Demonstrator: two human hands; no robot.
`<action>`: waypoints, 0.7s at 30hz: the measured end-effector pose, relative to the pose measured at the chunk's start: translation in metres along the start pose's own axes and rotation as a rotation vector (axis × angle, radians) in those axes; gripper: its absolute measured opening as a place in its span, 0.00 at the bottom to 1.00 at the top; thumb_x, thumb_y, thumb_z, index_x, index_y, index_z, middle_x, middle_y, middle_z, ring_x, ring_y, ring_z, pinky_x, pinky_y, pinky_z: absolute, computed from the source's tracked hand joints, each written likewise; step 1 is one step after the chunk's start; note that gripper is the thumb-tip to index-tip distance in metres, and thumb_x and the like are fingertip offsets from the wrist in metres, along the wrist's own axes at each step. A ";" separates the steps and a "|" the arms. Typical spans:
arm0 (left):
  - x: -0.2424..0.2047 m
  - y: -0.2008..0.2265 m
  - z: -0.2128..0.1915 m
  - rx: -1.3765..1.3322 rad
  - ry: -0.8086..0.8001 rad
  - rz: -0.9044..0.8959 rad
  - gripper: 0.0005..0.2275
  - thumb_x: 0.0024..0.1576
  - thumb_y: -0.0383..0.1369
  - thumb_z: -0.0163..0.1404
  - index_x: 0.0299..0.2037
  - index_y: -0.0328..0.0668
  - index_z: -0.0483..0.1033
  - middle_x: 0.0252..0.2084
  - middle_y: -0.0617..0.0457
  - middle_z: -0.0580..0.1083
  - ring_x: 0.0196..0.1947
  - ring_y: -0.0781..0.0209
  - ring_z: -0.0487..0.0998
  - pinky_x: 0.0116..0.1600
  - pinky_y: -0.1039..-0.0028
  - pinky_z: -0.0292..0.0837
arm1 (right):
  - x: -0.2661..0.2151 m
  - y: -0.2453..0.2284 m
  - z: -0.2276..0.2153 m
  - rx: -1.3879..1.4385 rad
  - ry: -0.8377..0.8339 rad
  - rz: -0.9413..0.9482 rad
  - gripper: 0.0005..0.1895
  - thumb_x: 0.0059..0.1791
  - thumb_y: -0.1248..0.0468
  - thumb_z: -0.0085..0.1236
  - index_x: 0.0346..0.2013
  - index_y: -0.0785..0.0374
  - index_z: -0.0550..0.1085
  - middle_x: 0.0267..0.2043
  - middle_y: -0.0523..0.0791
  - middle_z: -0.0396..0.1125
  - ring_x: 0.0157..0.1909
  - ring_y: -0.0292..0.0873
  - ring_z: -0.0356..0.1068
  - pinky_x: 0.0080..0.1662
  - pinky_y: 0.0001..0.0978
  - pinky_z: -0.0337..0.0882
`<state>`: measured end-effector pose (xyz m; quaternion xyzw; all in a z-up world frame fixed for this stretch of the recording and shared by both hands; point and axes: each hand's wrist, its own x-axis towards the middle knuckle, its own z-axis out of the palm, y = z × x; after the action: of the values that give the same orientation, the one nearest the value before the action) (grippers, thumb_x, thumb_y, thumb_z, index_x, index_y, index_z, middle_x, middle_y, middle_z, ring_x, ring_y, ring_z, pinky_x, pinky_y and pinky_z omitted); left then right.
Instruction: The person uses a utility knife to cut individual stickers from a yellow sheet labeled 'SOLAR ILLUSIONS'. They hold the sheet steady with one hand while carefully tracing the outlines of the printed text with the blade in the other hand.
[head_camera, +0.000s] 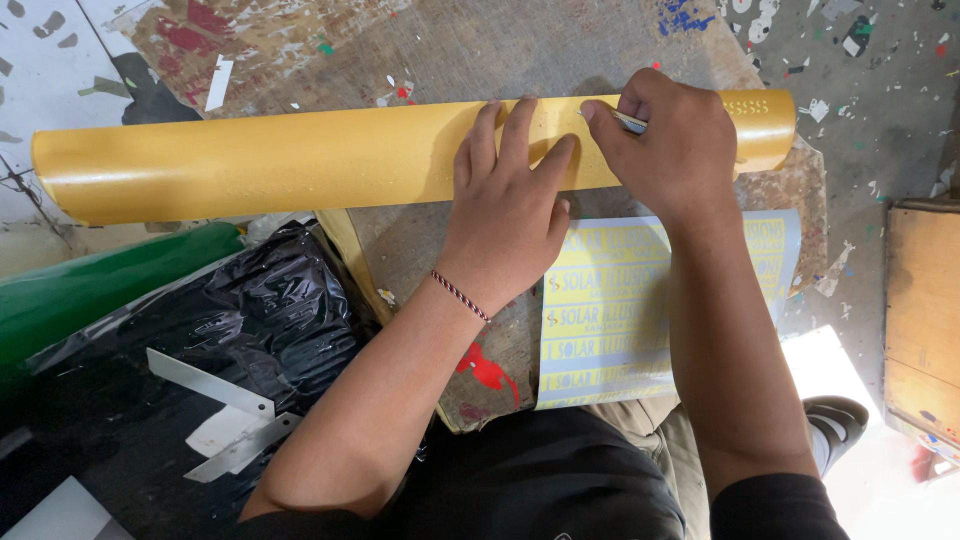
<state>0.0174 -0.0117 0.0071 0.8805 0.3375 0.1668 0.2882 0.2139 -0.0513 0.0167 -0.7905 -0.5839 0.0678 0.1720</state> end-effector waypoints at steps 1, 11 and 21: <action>0.000 0.000 0.000 -0.001 -0.001 -0.003 0.23 0.53 0.33 0.57 0.61 0.42 0.72 0.70 0.38 0.55 0.72 0.30 0.49 0.70 0.41 0.51 | 0.000 0.000 0.000 0.003 -0.003 0.009 0.19 0.53 0.53 0.70 0.31 0.65 0.76 0.27 0.49 0.72 0.28 0.51 0.73 0.32 0.41 0.70; -0.001 0.001 -0.001 -0.019 0.010 -0.004 0.24 0.52 0.34 0.58 0.61 0.42 0.72 0.70 0.38 0.55 0.72 0.30 0.50 0.71 0.41 0.51 | -0.002 -0.005 0.003 -0.006 -0.015 0.078 0.19 0.53 0.52 0.69 0.30 0.65 0.76 0.23 0.50 0.70 0.26 0.52 0.72 0.31 0.42 0.70; -0.001 0.001 -0.001 -0.023 -0.006 -0.009 0.25 0.52 0.34 0.58 0.61 0.41 0.72 0.71 0.37 0.55 0.72 0.30 0.49 0.71 0.41 0.50 | -0.001 -0.002 0.004 0.062 -0.018 0.072 0.20 0.53 0.52 0.69 0.31 0.66 0.75 0.25 0.50 0.70 0.26 0.50 0.71 0.32 0.40 0.69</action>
<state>0.0167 -0.0130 0.0081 0.8760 0.3386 0.1670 0.3000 0.2108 -0.0515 0.0133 -0.8045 -0.5544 0.0991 0.1884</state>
